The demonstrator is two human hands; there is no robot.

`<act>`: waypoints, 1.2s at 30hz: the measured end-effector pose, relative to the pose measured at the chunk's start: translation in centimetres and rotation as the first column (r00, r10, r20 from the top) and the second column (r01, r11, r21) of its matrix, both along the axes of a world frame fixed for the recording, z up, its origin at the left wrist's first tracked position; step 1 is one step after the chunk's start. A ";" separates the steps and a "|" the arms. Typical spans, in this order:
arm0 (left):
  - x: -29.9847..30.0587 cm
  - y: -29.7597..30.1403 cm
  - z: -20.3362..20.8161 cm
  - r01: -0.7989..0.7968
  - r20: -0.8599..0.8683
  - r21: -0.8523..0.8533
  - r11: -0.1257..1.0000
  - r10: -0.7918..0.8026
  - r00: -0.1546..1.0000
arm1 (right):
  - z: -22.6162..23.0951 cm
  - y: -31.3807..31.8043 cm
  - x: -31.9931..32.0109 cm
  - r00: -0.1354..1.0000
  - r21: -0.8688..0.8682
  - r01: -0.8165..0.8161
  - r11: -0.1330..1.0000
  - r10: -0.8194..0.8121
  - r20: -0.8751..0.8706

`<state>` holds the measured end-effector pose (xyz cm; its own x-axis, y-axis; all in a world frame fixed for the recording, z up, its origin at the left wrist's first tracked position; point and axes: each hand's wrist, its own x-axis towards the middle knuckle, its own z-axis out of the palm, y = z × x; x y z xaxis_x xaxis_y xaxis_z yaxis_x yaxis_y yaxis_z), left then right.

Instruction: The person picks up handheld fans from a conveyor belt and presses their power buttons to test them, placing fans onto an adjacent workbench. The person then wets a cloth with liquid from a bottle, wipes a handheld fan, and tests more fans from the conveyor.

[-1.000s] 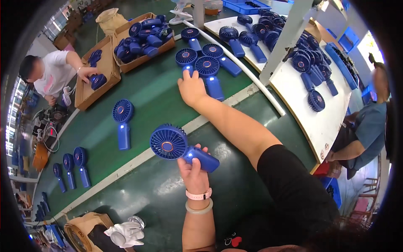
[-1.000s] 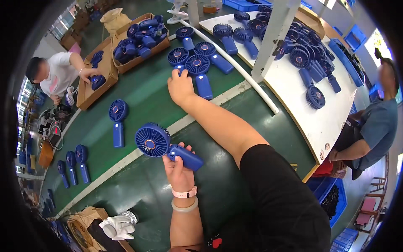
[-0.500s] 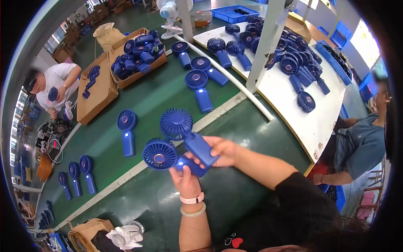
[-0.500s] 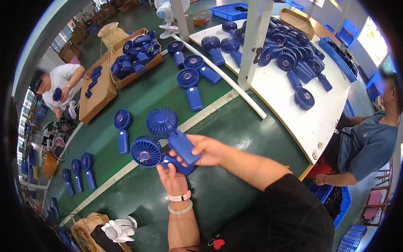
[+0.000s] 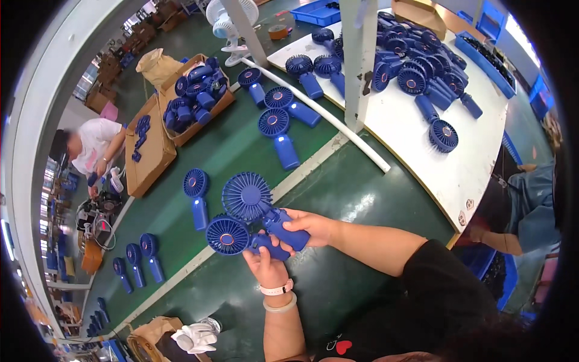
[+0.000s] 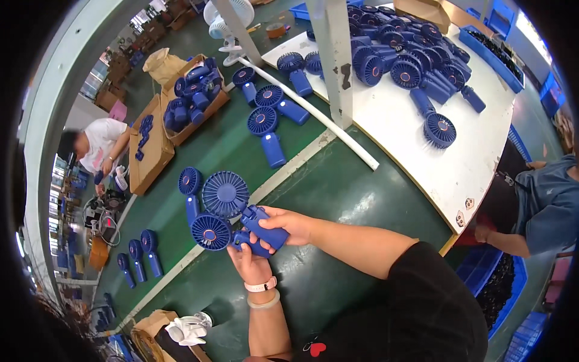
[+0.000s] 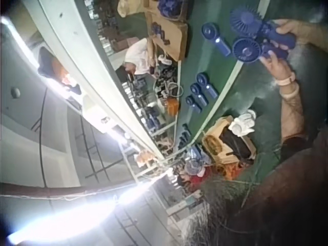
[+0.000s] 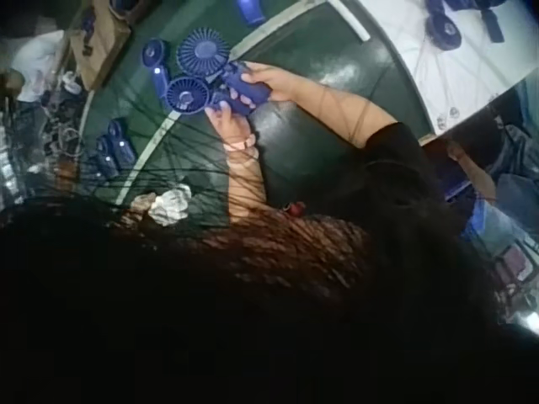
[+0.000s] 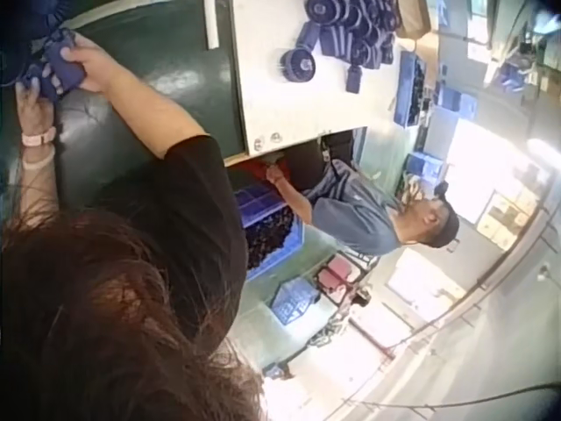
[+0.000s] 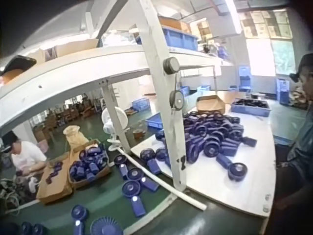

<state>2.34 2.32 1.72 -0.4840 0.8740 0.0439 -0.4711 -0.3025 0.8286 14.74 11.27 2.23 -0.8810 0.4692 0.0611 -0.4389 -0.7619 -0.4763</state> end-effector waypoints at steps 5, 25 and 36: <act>0.4 -1.3 0.1 0.193 0.135 0.072 0.979 -0.201 0.970 | -0.9 0.3 -0.4 1.000 -0.064 0.002 0.998 -0.004 -0.024; -2.7 -3.1 -2.0 0.407 0.559 0.273 0.872 -0.488 0.670 | -0.8 -0.3 -1.0 0.864 0.378 0.247 0.892 -0.379 0.332; -1.4 -3.0 -1.1 0.265 0.361 0.024 0.964 -0.255 0.897 | -1.1 -0.5 -1.2 0.857 0.417 0.271 0.868 -0.415 0.307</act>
<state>0.94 -0.66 0.58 -0.2185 0.9693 -0.1130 -0.7958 -0.1100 0.5955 13.59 10.78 1.10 -0.6545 0.7557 -0.0224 -0.3733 -0.3488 -0.8596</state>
